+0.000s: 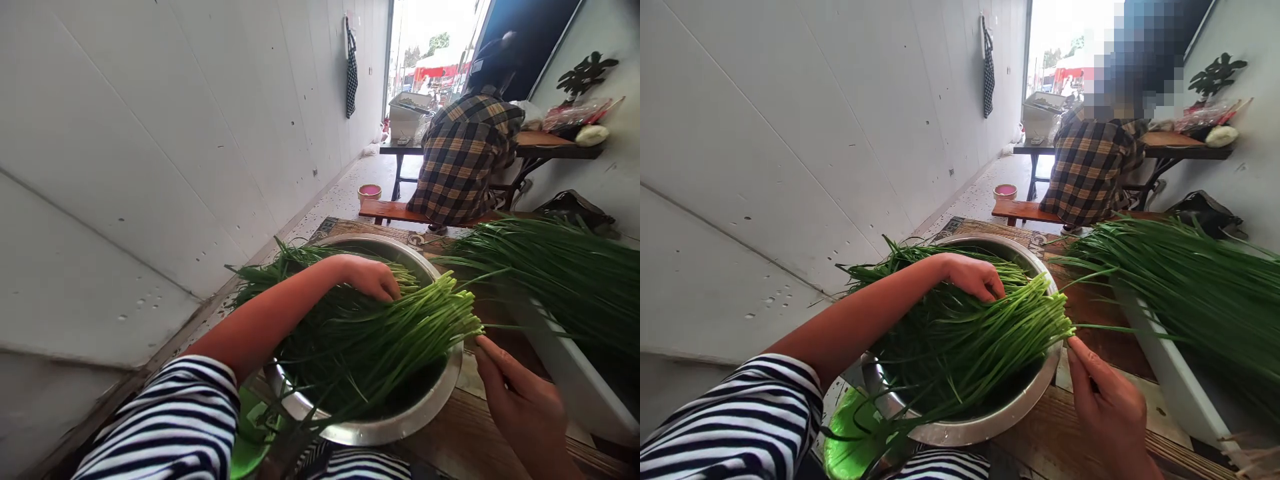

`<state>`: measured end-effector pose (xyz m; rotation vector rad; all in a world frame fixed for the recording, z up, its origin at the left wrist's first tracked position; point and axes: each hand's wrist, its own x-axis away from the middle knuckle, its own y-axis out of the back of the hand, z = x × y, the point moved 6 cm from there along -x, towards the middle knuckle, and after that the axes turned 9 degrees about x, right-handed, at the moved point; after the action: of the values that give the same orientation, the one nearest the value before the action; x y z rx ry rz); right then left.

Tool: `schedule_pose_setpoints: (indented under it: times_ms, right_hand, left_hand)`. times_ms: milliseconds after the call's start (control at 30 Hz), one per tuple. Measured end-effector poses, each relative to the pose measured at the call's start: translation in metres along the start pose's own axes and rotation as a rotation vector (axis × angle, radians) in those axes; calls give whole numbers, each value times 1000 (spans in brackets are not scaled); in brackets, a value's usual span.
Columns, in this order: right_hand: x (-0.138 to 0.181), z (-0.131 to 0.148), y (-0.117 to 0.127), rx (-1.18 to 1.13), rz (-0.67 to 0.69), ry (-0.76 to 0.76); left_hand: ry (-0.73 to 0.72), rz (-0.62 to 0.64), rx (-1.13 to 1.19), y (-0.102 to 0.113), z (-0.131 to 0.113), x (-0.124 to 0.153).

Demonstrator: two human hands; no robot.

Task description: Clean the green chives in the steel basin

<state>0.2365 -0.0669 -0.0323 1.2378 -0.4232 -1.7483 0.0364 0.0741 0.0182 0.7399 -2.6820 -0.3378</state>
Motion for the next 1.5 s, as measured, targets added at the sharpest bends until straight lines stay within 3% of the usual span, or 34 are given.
schedule_pose_setpoints:
  times_ms: [200, 333, 533, 600, 667, 833, 967, 1267, 1500]
  right_hand:
    - [0, 0, 0, 74, -5, 4]
    - [-2, 4, 1, 62, -6, 27]
    - [-11, 18, 9, 11, -57, 74]
    - [-13, 21, 10, -22, -62, 87]
    - [-13, 22, 9, -47, -78, 100]
    - [-4, 11, 2, -78, -80, 50]
    - [-4, 12, 2, -111, -89, 52]
    - [-8, 12, 2, -139, -69, -22]
    - [-3, 6, -4, -122, -55, -4]
  left_hand:
    - [214, 152, 17, -1, 13, -2]
    - [280, 252, -30, -4, 21, -4]
    - [96, -272, -103, 26, 10, -13]
    - [74, -365, -145, 31, 6, -12]
    - [59, -380, -163, 33, 4, -8]
    - [123, -273, -141, 44, 14, 6]
    - [110, -449, -16, 55, 16, 15]
    - [-95, -731, 61, 6, -12, 8]
    - [-75, -727, 123, -1, -16, 7]
